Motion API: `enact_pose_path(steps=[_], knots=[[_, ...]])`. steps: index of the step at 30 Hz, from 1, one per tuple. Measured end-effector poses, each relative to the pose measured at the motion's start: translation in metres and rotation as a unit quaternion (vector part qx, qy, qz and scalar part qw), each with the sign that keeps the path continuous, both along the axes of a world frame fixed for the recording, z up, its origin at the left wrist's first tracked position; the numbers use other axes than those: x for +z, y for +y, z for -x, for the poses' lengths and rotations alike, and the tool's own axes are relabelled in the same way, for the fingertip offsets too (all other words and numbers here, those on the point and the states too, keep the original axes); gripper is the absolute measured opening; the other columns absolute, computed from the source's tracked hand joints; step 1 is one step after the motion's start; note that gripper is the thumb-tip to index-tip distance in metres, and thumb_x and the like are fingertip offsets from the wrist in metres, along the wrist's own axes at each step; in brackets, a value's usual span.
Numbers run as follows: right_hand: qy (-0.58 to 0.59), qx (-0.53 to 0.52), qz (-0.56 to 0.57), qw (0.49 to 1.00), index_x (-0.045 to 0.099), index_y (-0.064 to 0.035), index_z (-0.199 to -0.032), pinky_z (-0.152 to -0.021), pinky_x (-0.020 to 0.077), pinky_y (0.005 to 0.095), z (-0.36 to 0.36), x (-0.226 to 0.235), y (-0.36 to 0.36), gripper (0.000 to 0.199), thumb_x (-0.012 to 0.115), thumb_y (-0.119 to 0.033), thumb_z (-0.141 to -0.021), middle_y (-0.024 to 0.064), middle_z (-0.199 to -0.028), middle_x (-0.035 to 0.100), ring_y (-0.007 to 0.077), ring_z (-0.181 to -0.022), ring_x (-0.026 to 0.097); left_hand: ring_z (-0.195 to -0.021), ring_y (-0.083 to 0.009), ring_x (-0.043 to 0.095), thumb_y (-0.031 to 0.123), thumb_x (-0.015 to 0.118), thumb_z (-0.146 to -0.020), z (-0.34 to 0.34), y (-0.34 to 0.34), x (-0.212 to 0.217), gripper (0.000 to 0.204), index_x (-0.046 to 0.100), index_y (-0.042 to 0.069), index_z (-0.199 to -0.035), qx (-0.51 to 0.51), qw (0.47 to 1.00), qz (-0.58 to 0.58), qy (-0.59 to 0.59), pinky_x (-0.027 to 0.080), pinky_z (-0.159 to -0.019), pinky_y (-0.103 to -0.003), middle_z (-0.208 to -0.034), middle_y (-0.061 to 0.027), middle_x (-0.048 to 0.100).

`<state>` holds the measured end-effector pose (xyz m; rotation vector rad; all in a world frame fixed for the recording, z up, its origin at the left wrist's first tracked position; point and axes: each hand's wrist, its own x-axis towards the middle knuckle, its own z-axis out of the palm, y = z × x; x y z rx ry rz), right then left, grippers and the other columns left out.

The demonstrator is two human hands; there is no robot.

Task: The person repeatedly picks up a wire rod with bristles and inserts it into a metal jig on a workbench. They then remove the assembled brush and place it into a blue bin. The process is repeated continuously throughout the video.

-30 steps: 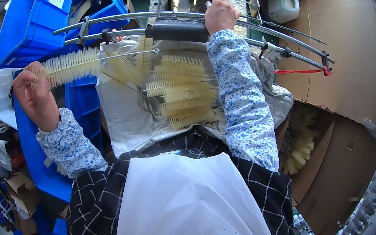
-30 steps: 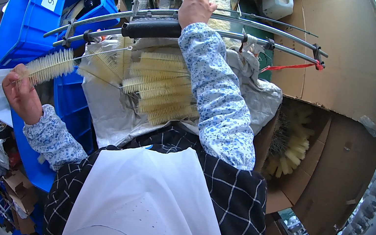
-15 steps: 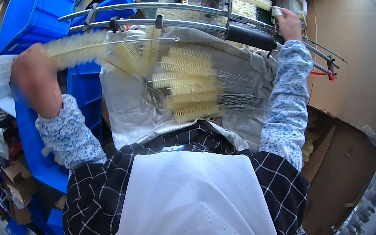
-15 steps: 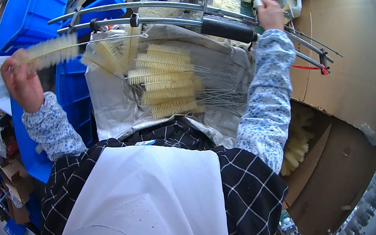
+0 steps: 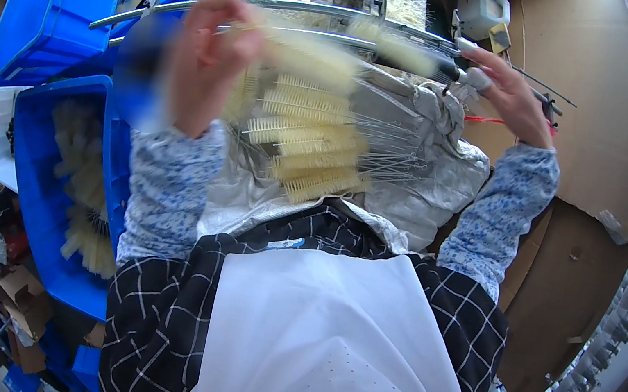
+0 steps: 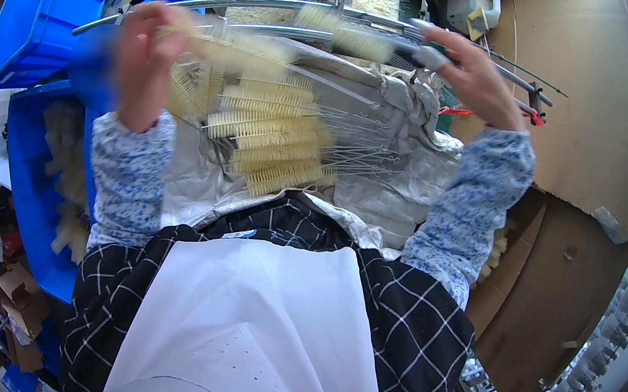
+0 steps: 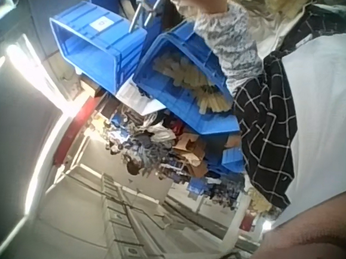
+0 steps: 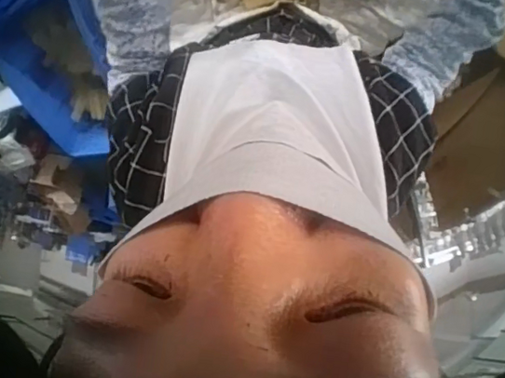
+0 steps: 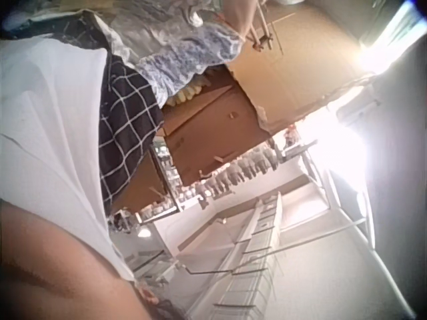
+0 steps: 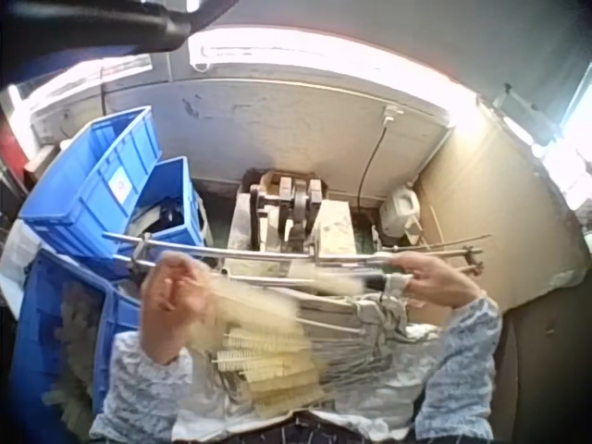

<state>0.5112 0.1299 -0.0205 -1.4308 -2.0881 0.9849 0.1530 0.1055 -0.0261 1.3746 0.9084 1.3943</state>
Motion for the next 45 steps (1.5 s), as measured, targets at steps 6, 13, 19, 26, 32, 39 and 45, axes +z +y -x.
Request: enact_pose_path(steps=[6,13,19,26,32,39,45], knots=[[0.136,-0.034,0.03,0.99,0.052,-0.0052,-0.11,-0.079,0.0454,0.0323,0.136,-0.026,-0.032,0.034,0.059,-0.019,-0.079,0.013,-0.095,0.058,0.0222,-0.088,0.056,-0.075,-0.0049,0.051,0.005,0.054,-0.079,-0.044,-0.001,-0.025,0.018,0.046,0.005,-0.095,-0.013,1.0,0.012,-0.008,0.044,-0.063,-0.016,-0.087,-0.0015,0.051],[-0.288,-0.213,-0.289,0.888,0.058,-0.0209,-0.099,-0.067,0.0416,0.0355,0.063,-0.073,0.04,0.029,0.054,-0.006,-0.075,0.0028,-0.081,0.057,0.0213,-0.074,0.053,-0.08,-0.0189,0.055,0.015,0.061,-0.077,0.063,-0.006,-0.071,0.042,0.042,0.003,-0.112,0.069,0.853,-0.069,0.513,0.044,-0.071,-0.027,-0.107,-0.012,0.046],[-0.368,-0.213,-0.205,0.882,0.059,-0.0259,-0.103,-0.076,0.0368,0.0353,0.059,-0.084,0.066,0.024,0.051,-0.021,-0.081,0.0007,-0.088,0.057,0.0195,-0.085,0.05,-0.091,-0.0308,0.051,0.024,0.064,-0.071,0.089,-0.016,-0.107,0.045,0.044,0.006,-0.107,0.04,0.842,0.183,0.506,0.043,-0.076,-0.037,-0.103,-0.0169,0.048],[-0.345,-0.19,-0.246,0.885,0.059,-0.0234,-0.104,-0.075,0.038,0.0351,0.054,-0.089,0.069,0.026,0.055,-0.02,-0.079,-0.0014,-0.085,0.056,0.019,-0.084,0.05,-0.077,-0.0263,0.054,0.02,0.064,-0.07,0.088,-0.009,-0.111,0.035,0.044,0.004,-0.094,0.007,0.858,0.161,0.487,0.044,-0.069,-0.034,-0.09,-0.0149,0.051],[-0.342,-0.183,-0.179,0.904,0.058,-0.0261,-0.105,-0.078,0.0341,0.0326,0.051,-0.09,0.074,0.029,0.054,-0.018,-0.077,-0.0029,-0.085,0.056,0.0181,-0.09,0.047,-0.079,-0.0118,0.048,0.009,0.06,-0.069,0.085,-0.015,-0.089,0.034,0.041,0.006,-0.098,-0.07,0.922,0.225,0.306,0.043,-0.069,-0.025,-0.086,-0.0063,0.046],[-0.344,-0.121,-0.333,0.87,0.056,-0.028,-0.11,-0.089,0.0231,0.0391,0.03,-0.128,0.11,0.028,0.05,-0.024,-0.083,0.0026,-0.1,0.053,0.0211,-0.102,0.04,-0.073,-0.006,0.044,0.003,0.054,-0.069,0.093,-0.021,-0.022,0.03,0.045,0.004,-0.097,-0.042,0.971,0.136,0.192,0.038,-0.065,-0.018,-0.084,-0.0008,0.046],[-0.396,-0.198,-0.277,0.853,0.048,-0.021,-0.116,-0.093,0.0209,0.0449,0.029,-0.11,0.096,0.037,0.052,-0.031,-0.081,0.0044,-0.115,0.045,0.0233,-0.113,0.032,-0.074,-0.0079,0.043,0.006,0.051,-0.068,0.13,-0.038,0.015,0.028,0.046,0.003,-0.095,0.095,0.97,0.054,0.217,0.036,-0.067,-0.02,-0.085,-0.0021,0.045]])
